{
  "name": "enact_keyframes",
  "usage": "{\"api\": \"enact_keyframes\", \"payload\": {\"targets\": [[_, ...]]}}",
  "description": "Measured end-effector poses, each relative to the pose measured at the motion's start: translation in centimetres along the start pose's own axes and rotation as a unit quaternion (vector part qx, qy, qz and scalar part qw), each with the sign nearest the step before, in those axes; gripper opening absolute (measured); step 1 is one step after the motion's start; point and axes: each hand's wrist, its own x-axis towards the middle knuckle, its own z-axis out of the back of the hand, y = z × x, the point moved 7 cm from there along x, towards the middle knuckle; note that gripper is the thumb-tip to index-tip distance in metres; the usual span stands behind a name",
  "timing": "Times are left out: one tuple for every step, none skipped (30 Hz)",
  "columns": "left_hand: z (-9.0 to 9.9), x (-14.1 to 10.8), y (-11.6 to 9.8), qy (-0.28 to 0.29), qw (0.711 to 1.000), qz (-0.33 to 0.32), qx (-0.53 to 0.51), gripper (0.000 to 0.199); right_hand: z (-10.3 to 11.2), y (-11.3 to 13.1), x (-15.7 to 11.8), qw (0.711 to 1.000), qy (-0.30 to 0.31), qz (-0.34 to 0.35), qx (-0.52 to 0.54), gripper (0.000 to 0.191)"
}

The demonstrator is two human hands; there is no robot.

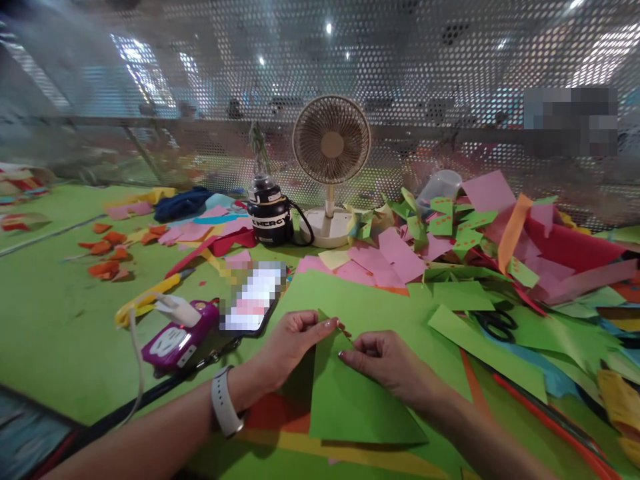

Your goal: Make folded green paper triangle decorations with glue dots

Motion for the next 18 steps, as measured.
{"api": "enact_keyframes", "payload": {"targets": [[-0.1,0.0,0.0,0.003,1.0,0.004,-0.013,0.043,0.0,-0.1,0.0,1.0,0.0,-0.003,0.005,0.053],[-0.2,-0.1,0.0,0.006,1.0,0.007,-0.026,0.041,0.0,-0.2,0.0,1.0,0.0,-0.008,0.01,0.052],[-0.3,-0.1,-0.1,0.008,0.999,0.008,-0.039,0.04,0.1,-0.2,0.0,1.0,-0.002,-0.013,0.012,0.052],[-0.4,-0.1,-0.3,0.011,0.999,0.008,-0.052,0.039,0.1,-0.3,0.0,1.0,-0.005,-0.018,0.013,0.052],[-0.5,-0.2,-0.4,0.014,0.998,0.008,-0.065,0.038,0.2,-0.3,0.0,1.0,-0.009,-0.023,0.013,0.052],[-0.5,-0.2,-0.5,0.014,0.997,0.01,-0.077,0.037,0.3,-0.3,-0.1,1.0,-0.014,-0.025,0.012,0.052],[-0.6,-0.3,-0.5,0.013,0.996,0.014,-0.088,0.035,0.3,-0.2,-0.2,0.999,-0.017,-0.026,0.011,0.052],[-0.6,-0.3,-0.5,0.007,0.995,0.017,-0.099,0.034,0.3,-0.1,-0.2,0.999,-0.019,-0.027,0.011,0.052],[-0.5,-0.3,-0.4,-0.001,0.994,0.02,-0.108,0.033,0.3,0.0,-0.3,0.999,-0.02,-0.027,0.013,0.052],[-0.5,-0.4,-0.4,-0.01,0.993,0.02,-0.115,0.032,0.3,0.1,-0.4,0.999,-0.019,-0.029,0.018,0.052],[-0.5,-0.4,-0.3,-0.017,0.993,0.017,-0.118,0.032,0.2,0.1,-0.4,0.999,-0.019,-0.031,0.024,0.052],[-0.5,-0.4,-0.3,-0.021,0.993,0.011,-0.12,0.031,0.2,0.2,-0.4,0.999,-0.018,-0.034,0.033,0.052],[-0.6,-0.5,-0.4,-0.02,0.993,0.002,-0.12,0.03,0.1,0.2,-0.5,0.998,-0.017,-0.038,0.042,0.052],[-0.7,-0.5,-0.5,-0.016,0.993,-0.007,-0.119,0.029,0.0,0.2,-0.4,0.998,-0.016,-0.041,0.049,0.052],[-0.7,-0.5,-0.6,-0.011,0.993,-0.015,-0.116,0.028,0.0,0.2,-0.4,0.998,-0.016,-0.041,0.052,0.052],[-0.6,-0.4,-0.8,-0.011,0.993,-0.02,-0.115,0.027,0.0,0.2,-0.4,0.998,-0.018,-0.039,0.048,0.052],[-0.3,-0.4,-0.9,-0.017,0.993,-0.023,-0.117,0.026,0.1,0.2,-0.4,0.998,-0.02,-0.035,0.04,0.053],[0.1,-0.2,-1.1,-0.028,0.992,-0.022,-0.122,0.025,0.2,0.2,-0.4,0.999,-0.023,-0.028,0.029,0.053]]}}
